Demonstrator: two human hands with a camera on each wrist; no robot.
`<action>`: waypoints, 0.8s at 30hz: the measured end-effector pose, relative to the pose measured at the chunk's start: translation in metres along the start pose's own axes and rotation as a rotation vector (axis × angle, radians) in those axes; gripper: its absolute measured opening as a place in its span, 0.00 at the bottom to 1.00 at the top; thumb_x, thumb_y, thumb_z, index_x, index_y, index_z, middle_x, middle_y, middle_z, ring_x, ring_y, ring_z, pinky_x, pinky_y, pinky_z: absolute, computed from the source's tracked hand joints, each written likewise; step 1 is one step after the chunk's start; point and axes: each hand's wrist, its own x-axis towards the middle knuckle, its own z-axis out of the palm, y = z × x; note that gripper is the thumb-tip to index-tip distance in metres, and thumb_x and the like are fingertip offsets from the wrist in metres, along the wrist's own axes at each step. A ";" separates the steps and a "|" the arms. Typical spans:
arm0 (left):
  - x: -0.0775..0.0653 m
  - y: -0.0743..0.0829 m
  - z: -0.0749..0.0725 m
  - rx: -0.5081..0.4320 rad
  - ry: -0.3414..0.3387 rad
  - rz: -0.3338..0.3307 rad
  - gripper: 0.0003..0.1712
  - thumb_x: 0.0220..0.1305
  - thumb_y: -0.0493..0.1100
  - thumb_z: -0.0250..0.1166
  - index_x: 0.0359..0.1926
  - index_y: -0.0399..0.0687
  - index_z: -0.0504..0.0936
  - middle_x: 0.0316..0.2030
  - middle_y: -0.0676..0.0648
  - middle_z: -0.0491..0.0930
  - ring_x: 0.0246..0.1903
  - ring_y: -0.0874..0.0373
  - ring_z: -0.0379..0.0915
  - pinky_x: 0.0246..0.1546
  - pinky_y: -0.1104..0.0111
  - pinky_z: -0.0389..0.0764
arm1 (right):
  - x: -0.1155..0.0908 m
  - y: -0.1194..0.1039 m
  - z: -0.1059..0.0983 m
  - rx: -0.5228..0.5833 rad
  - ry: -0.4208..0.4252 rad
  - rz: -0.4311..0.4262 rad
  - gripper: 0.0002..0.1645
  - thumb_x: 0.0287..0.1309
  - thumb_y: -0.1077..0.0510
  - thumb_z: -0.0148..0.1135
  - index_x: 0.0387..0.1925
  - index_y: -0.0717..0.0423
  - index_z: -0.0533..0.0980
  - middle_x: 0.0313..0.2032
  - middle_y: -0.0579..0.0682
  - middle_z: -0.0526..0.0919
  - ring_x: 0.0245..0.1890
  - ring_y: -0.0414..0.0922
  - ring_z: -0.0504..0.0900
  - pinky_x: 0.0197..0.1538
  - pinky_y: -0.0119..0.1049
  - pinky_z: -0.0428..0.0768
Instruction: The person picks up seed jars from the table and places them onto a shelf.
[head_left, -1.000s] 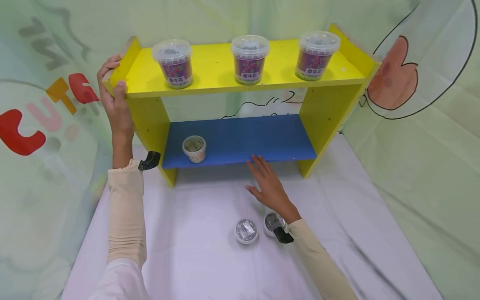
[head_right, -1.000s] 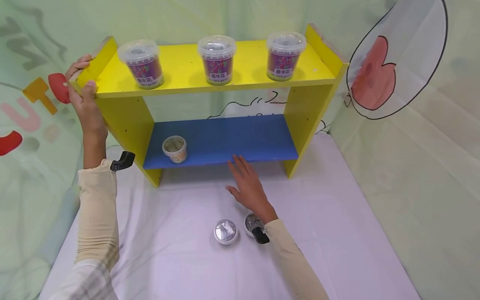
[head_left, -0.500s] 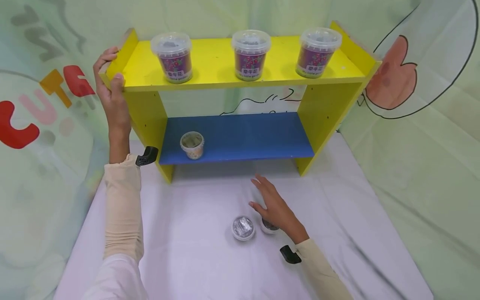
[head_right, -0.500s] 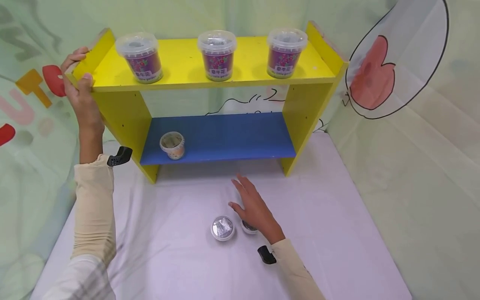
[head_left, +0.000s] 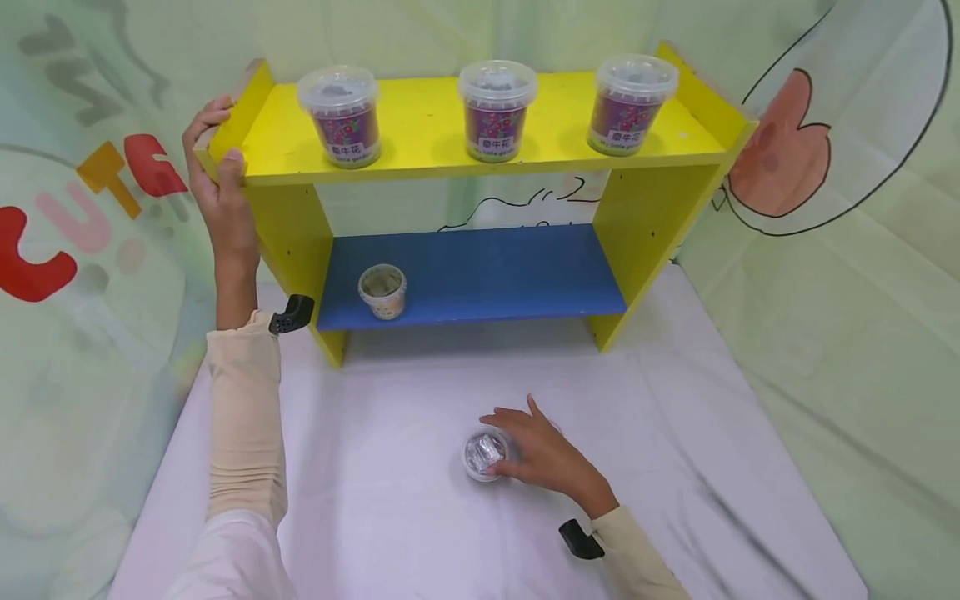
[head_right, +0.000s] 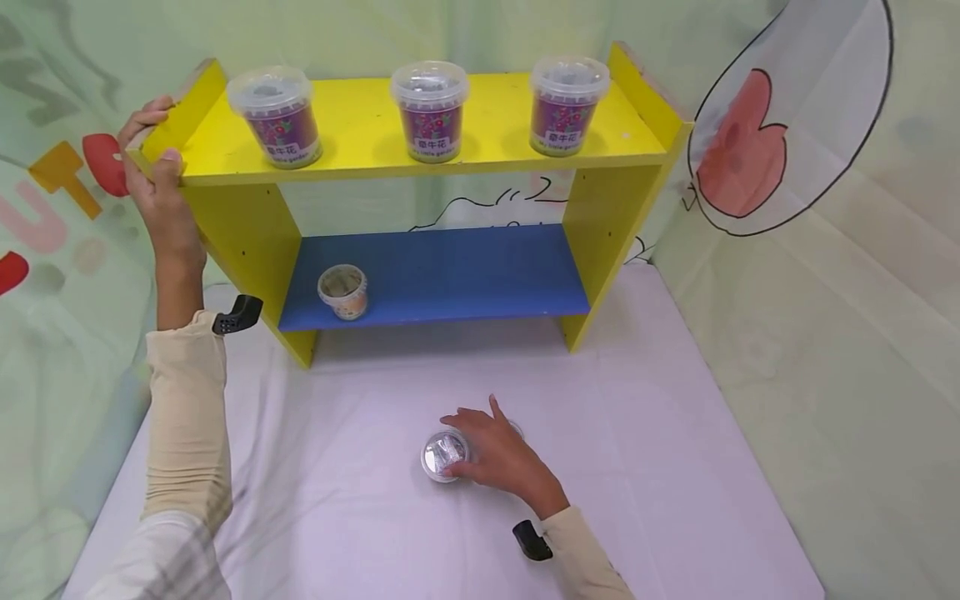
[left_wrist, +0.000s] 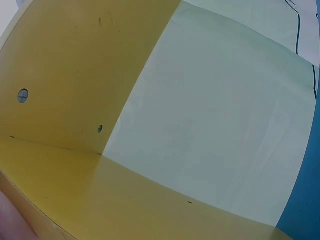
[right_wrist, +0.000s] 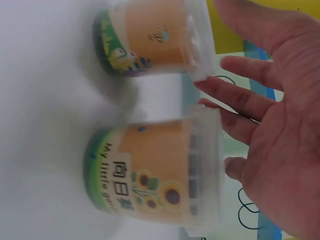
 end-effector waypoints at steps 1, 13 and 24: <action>0.000 0.000 0.000 0.001 0.001 -0.003 0.19 0.60 0.38 0.50 0.52 0.43 0.72 0.60 0.43 0.72 0.65 0.52 0.64 0.69 0.61 0.66 | -0.001 -0.001 0.001 -0.012 -0.007 -0.005 0.41 0.47 0.44 0.73 0.63 0.53 0.72 0.61 0.51 0.78 0.66 0.51 0.72 0.75 0.61 0.44; 0.002 -0.011 -0.008 0.004 0.001 -0.023 0.19 0.60 0.38 0.51 0.53 0.45 0.72 0.61 0.44 0.72 0.65 0.53 0.64 0.68 0.62 0.68 | -0.004 -0.007 0.005 -0.079 -0.021 -0.016 0.47 0.40 0.42 0.77 0.64 0.50 0.71 0.57 0.50 0.80 0.60 0.49 0.78 0.75 0.61 0.44; 0.001 -0.001 -0.002 -0.004 0.006 -0.054 0.18 0.59 0.37 0.50 0.52 0.45 0.72 0.60 0.44 0.71 0.65 0.53 0.63 0.69 0.63 0.66 | -0.003 -0.009 0.010 -0.135 -0.006 -0.037 0.48 0.39 0.43 0.78 0.64 0.49 0.70 0.53 0.48 0.83 0.55 0.47 0.81 0.74 0.63 0.47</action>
